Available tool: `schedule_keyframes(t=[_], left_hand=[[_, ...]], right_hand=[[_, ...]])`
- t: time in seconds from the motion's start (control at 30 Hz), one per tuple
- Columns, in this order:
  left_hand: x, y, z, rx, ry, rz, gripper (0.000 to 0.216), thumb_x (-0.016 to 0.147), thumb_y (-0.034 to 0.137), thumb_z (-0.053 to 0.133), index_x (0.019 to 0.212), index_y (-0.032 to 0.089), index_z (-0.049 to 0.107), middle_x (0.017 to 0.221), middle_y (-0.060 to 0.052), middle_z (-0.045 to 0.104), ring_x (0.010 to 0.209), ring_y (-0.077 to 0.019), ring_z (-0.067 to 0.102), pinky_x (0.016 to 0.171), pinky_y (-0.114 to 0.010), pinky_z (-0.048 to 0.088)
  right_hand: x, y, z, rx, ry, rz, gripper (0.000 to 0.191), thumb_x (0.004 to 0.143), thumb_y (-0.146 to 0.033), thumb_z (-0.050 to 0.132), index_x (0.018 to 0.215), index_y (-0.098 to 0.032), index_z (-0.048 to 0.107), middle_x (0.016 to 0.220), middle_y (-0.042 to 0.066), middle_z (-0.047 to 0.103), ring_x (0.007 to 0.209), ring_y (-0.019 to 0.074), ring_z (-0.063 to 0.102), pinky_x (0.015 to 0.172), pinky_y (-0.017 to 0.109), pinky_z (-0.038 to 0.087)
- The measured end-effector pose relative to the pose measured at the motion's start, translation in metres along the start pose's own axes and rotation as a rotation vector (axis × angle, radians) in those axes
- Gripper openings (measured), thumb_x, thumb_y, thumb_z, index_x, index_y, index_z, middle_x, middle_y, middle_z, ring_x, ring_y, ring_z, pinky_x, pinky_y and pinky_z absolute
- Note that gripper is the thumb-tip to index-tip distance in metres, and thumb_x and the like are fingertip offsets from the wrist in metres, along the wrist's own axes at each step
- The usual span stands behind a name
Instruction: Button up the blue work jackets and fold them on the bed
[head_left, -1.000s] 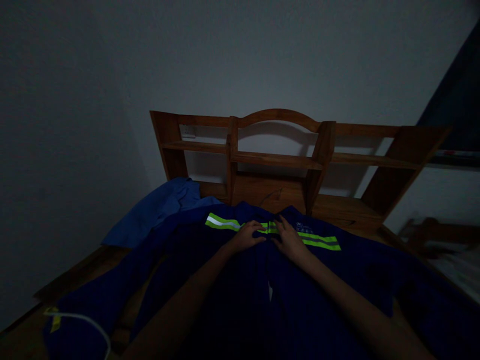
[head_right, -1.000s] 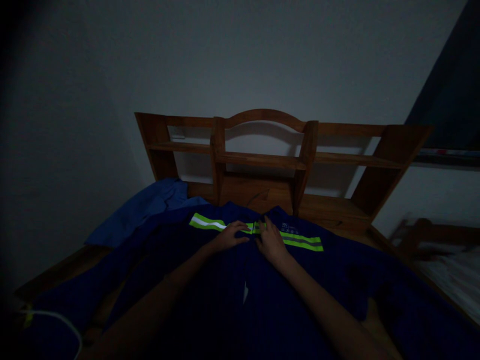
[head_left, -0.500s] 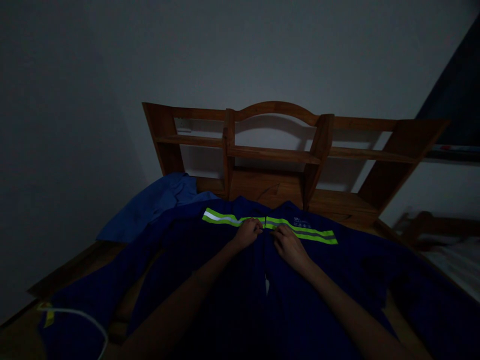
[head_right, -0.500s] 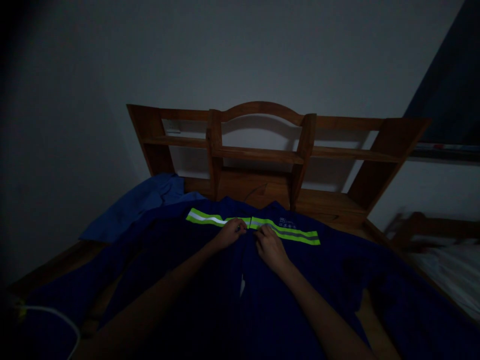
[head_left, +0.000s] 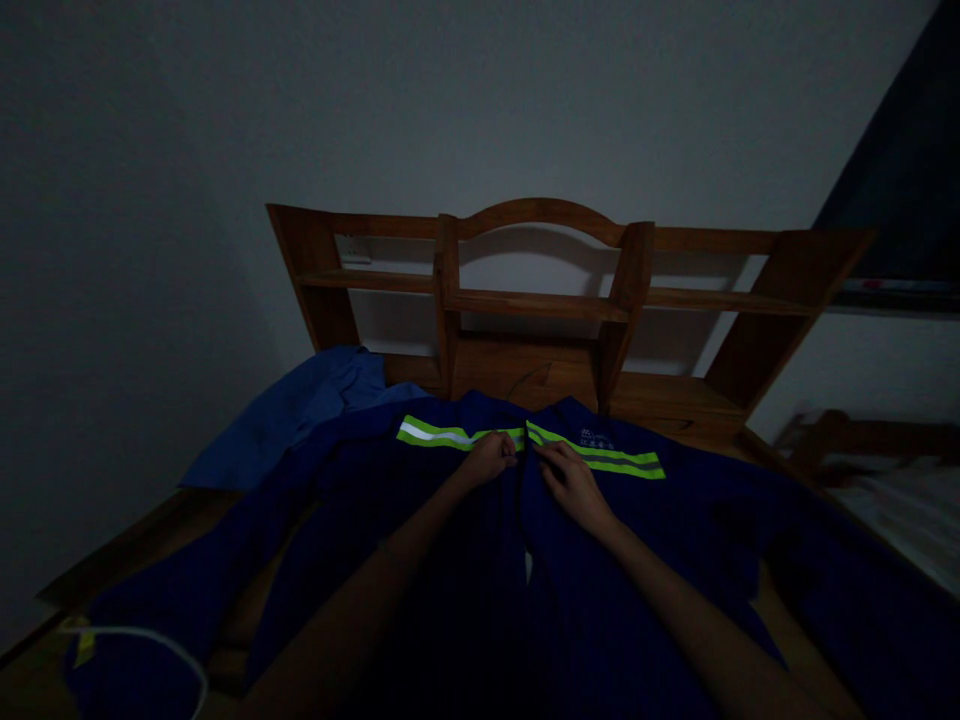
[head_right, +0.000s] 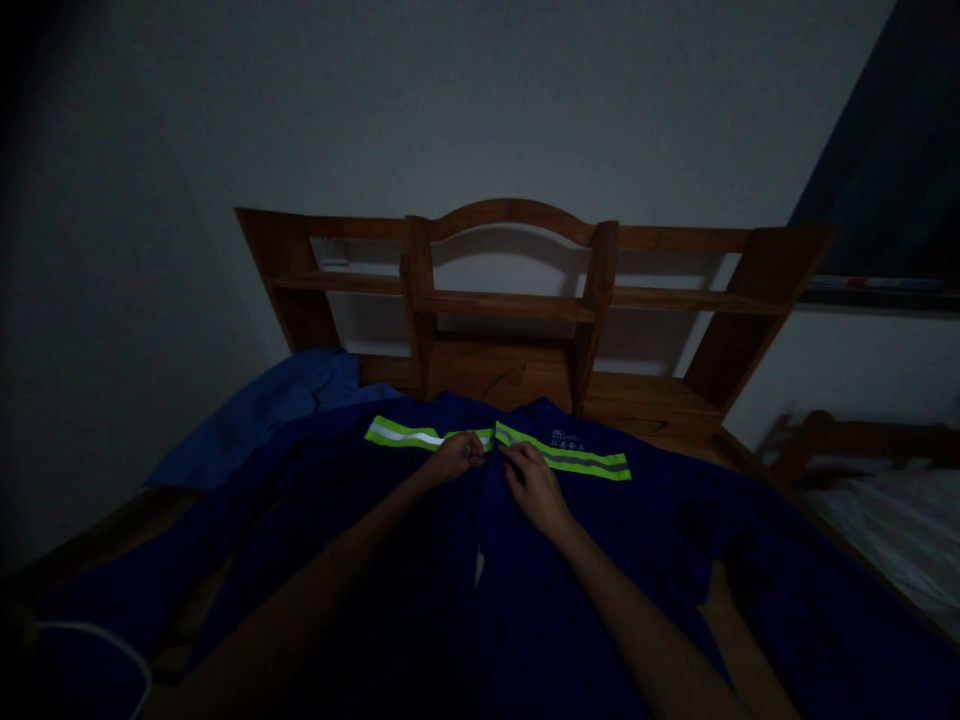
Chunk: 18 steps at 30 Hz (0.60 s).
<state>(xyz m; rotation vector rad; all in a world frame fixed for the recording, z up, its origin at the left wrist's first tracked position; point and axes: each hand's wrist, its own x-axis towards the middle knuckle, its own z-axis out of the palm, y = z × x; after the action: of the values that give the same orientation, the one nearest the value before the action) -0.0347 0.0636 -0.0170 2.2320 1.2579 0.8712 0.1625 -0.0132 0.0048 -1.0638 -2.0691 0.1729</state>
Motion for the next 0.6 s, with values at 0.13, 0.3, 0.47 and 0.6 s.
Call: schedule_keyframes(t=[0.13, 0.3, 0.47, 0.6], left_hand=[[-0.005, 0.01, -0.001, -0.034, 0.037, 0.014, 0.016, 0.07, 0.014, 0.055, 0.085, 0.015, 0.061, 0.079, 0.0, 0.063, 0.073, -0.0115, 0.056, 0.068, -0.021, 0.04], [-0.003, 0.012, -0.002, -0.049, 0.032, -0.005, 0.017, 0.069, 0.018, 0.056, 0.085, 0.015, 0.062, 0.077, 0.0, 0.062, 0.07, -0.0119, 0.055, 0.064, -0.022, 0.04], [0.0, 0.006, -0.003, -0.052, -0.011, -0.001, 0.015, 0.067, 0.02, 0.058, 0.081, 0.015, 0.061, 0.074, 0.001, 0.061, 0.067, -0.0113, 0.053, 0.062, -0.021, 0.039], [-0.004, 0.013, -0.007, -0.058, -0.013, 0.029, 0.011, 0.07, 0.018, 0.055, 0.079, 0.015, 0.059, 0.073, 0.0, 0.059, 0.069, -0.0117, 0.053, 0.063, -0.021, 0.039]], right_hand=[[0.001, 0.001, 0.002, 0.052, -0.007, -0.017, 0.036, 0.088, -0.019, 0.045, 0.122, -0.026, 0.054, 0.103, 0.006, 0.054, 0.099, 0.0164, 0.052, 0.088, 0.032, 0.043], [0.001, 0.001, 0.003, 0.053, -0.009, -0.01, 0.035, 0.088, -0.018, 0.044, 0.121, -0.025, 0.055, 0.104, 0.006, 0.055, 0.099, 0.0163, 0.052, 0.088, 0.032, 0.043], [0.001, 0.003, 0.005, 0.046, -0.026, -0.003, 0.034, 0.089, -0.019, 0.044, 0.121, -0.025, 0.055, 0.103, 0.006, 0.054, 0.097, 0.0159, 0.052, 0.086, 0.031, 0.043], [0.001, 0.003, 0.004, 0.043, -0.028, -0.005, 0.033, 0.089, -0.02, 0.044, 0.12, -0.025, 0.056, 0.102, 0.006, 0.055, 0.097, 0.0156, 0.052, 0.087, 0.031, 0.043]])
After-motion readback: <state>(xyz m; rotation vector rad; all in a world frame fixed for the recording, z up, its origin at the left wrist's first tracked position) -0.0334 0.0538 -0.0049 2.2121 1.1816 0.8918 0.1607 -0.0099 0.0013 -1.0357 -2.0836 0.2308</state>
